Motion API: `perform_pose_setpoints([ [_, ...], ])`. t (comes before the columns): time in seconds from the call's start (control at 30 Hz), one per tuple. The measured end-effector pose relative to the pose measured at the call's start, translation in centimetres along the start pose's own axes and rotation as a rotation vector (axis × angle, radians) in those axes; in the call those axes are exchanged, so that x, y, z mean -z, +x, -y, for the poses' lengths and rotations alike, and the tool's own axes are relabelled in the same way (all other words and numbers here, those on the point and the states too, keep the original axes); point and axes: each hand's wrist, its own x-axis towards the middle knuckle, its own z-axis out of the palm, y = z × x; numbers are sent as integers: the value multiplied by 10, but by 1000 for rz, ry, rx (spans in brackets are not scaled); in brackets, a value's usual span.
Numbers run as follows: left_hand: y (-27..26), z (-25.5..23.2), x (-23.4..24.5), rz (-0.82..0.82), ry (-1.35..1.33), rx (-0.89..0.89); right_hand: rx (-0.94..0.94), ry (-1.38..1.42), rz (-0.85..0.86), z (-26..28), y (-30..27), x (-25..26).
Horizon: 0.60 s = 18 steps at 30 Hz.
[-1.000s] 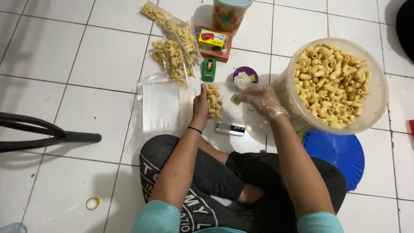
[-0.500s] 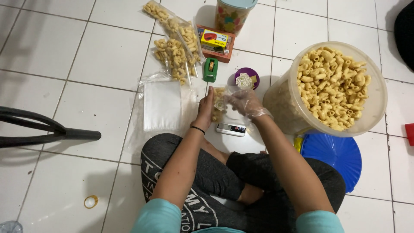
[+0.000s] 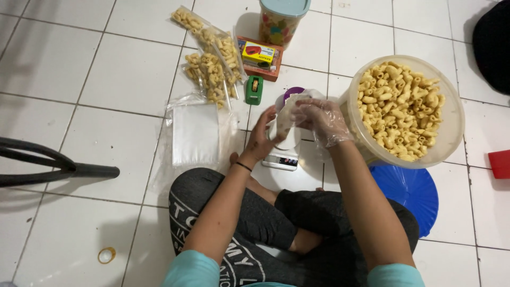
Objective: Packaging snacks into small plastic bags and weighing them on a digital scale
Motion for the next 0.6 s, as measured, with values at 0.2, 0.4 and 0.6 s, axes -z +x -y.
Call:
perform_pose_setpoints([
  [0.2,-8,-14,-7,-98,329,-52,-130,271,64,5,-16,-5],
  [0.4,-15,-40,-10,-89,145,118,142,106,148,14,-36,10],
  [0.6,-15,-57,-6,69,88,208,454,-263,-193,-43,-34,40],
])
